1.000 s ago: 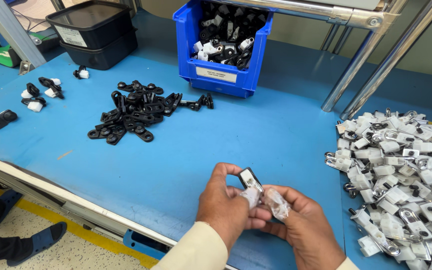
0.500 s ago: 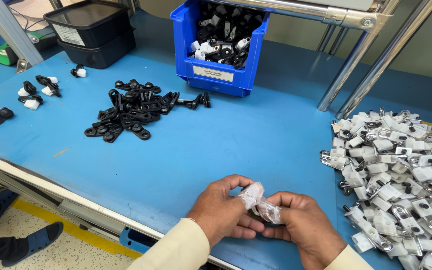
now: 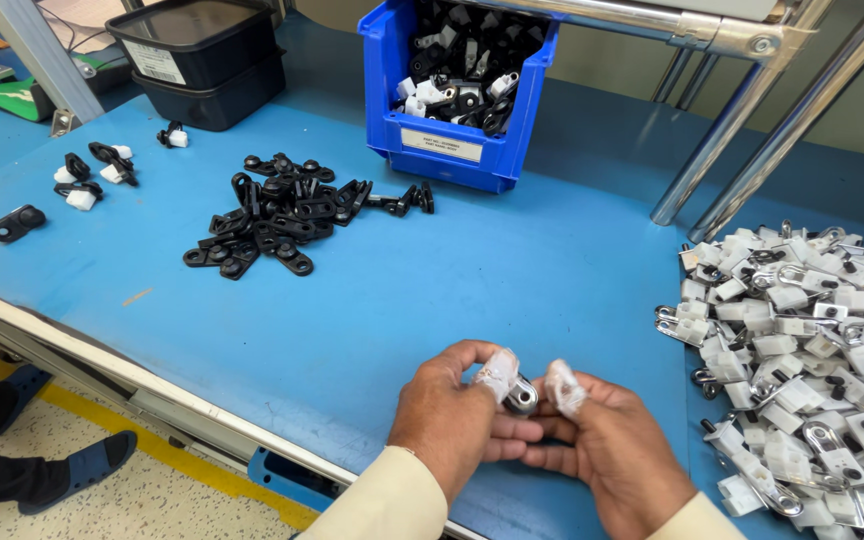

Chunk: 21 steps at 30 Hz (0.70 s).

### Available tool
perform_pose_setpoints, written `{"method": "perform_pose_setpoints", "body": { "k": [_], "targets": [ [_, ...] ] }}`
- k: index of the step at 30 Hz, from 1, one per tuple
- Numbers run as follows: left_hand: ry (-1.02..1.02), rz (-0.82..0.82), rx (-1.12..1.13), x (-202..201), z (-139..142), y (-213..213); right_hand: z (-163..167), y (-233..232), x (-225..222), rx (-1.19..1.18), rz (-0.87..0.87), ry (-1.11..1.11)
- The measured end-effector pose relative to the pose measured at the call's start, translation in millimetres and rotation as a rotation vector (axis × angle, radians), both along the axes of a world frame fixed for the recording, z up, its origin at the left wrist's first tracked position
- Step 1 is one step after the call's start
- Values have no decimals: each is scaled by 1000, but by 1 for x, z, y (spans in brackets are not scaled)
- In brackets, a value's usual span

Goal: The person picks a black plastic hinge bracket and a metal hinge half from the workbench, presses the two parts together by hand to join them, and places the assembled hinge onto a growing pile on the bench, repeating the cycle with new parts.

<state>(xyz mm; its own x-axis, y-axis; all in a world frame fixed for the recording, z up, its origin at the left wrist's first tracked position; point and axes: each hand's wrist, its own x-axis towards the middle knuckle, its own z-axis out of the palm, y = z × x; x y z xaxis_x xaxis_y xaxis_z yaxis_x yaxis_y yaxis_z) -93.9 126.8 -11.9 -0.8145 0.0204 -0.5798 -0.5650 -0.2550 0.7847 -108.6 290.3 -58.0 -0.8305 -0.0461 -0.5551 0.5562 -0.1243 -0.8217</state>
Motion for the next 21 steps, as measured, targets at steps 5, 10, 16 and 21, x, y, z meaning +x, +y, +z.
{"method": "perform_pose_setpoints", "body": {
  "k": [5, 10, 16, 21],
  "targets": [
    [-75, 65, 160, -8, 3, -10, -3, 2, -8, -38, -29, -18],
    [-62, 11, 183, -15, 1, -11, -5, -7, -14, -9, -49, 19],
    [-80, -82, 71, -19, -4, -15, 0, -14, -22, 91, -118, 69],
    [-59, -45, 42, -25, -12, -21, 4, -20, -20, 88, -133, 69]
  ]
}}
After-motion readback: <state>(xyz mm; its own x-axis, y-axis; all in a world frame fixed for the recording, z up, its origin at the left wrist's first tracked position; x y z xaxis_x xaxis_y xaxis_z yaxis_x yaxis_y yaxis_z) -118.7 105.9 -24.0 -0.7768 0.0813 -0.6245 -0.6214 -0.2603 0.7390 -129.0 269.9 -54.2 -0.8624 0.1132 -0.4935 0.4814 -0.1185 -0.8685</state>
